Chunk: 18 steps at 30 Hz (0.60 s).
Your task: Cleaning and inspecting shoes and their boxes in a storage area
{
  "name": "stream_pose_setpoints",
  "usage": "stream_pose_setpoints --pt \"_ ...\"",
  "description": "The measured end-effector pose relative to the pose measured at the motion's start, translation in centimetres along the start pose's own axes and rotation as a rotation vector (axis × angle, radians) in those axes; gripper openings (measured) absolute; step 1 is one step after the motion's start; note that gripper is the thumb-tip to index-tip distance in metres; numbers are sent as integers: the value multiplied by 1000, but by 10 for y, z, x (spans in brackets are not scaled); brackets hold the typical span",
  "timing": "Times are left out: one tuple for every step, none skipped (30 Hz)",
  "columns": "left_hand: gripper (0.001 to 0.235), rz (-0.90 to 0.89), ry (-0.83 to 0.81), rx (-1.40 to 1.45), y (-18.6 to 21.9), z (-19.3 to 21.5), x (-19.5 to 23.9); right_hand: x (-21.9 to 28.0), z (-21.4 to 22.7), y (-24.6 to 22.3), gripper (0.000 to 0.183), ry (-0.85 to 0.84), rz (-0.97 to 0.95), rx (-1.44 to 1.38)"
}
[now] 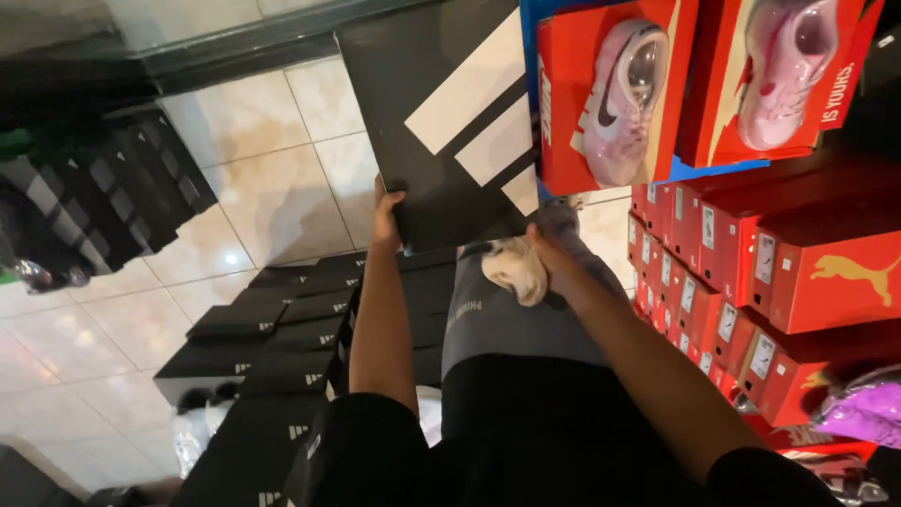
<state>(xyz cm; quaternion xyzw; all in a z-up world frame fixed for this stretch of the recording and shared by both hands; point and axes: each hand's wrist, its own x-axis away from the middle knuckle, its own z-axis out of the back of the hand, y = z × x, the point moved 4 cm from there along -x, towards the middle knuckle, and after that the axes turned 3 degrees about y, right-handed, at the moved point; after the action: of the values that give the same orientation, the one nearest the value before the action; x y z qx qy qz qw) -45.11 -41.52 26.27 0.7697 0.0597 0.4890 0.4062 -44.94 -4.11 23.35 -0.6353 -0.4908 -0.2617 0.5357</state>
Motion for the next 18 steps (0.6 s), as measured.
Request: stream_pose_setpoints --pt "80 42 -19 -52 2 -6 -3 20 -37 -42 62 71 -6 27" --pt "85 84 -38 -104 4 -13 -5 34 -67 -96 74 142 -13 54" --pt "85 90 -41 -108 11 -17 -3 38 -77 -107 74 147 -15 49" --pt "91 127 -15 -138 16 -19 -1 43 -85 -119 80 224 -22 61" --pt "98 160 13 -171 23 -19 2 47 -95 -129 86 296 -29 71" --pt "98 162 12 -178 16 -10 -1 48 -92 -134 86 298 -31 64" --pt "88 128 -46 -171 11 -5 -6 49 -91 -137 86 274 -69 118" --pt "78 94 -104 -164 6 0 -10 51 -88 -141 87 249 -108 172" --pt "78 97 -120 -178 4 12 -11 47 -72 -140 87 258 -103 153" --pt "73 88 -143 -174 3 21 -11 45 -65 -138 78 -15 -141 45" --pt "69 84 -201 -170 -3 14 -23 45 -49 -143 74 -264 -148 -70" --pt "69 92 -252 -185 20 -1 -6 67 -52 -177 74 -231 -114 -95" --pt "68 86 -178 -386 39 -14 10 94 -49 -207 64 -198 -60 455" --pt "69 65 -105 -587 61 -26 25 123 -45 -238 60 -139 -34 1005" --pt "69 58 -149 -606 63 -41 29 131 -15 -244 60 -100 -20 978" --pt "67 -88 29 -702 74 -49 31 141 15 -249 54 -38 -10 1010" --pt "69 -247 205 -780 84 -62 32 149 48 -255 48 27 2 1043" --pt "69 -266 158 -788 80 -59 27 157 83 -262 43 94 12 1075"
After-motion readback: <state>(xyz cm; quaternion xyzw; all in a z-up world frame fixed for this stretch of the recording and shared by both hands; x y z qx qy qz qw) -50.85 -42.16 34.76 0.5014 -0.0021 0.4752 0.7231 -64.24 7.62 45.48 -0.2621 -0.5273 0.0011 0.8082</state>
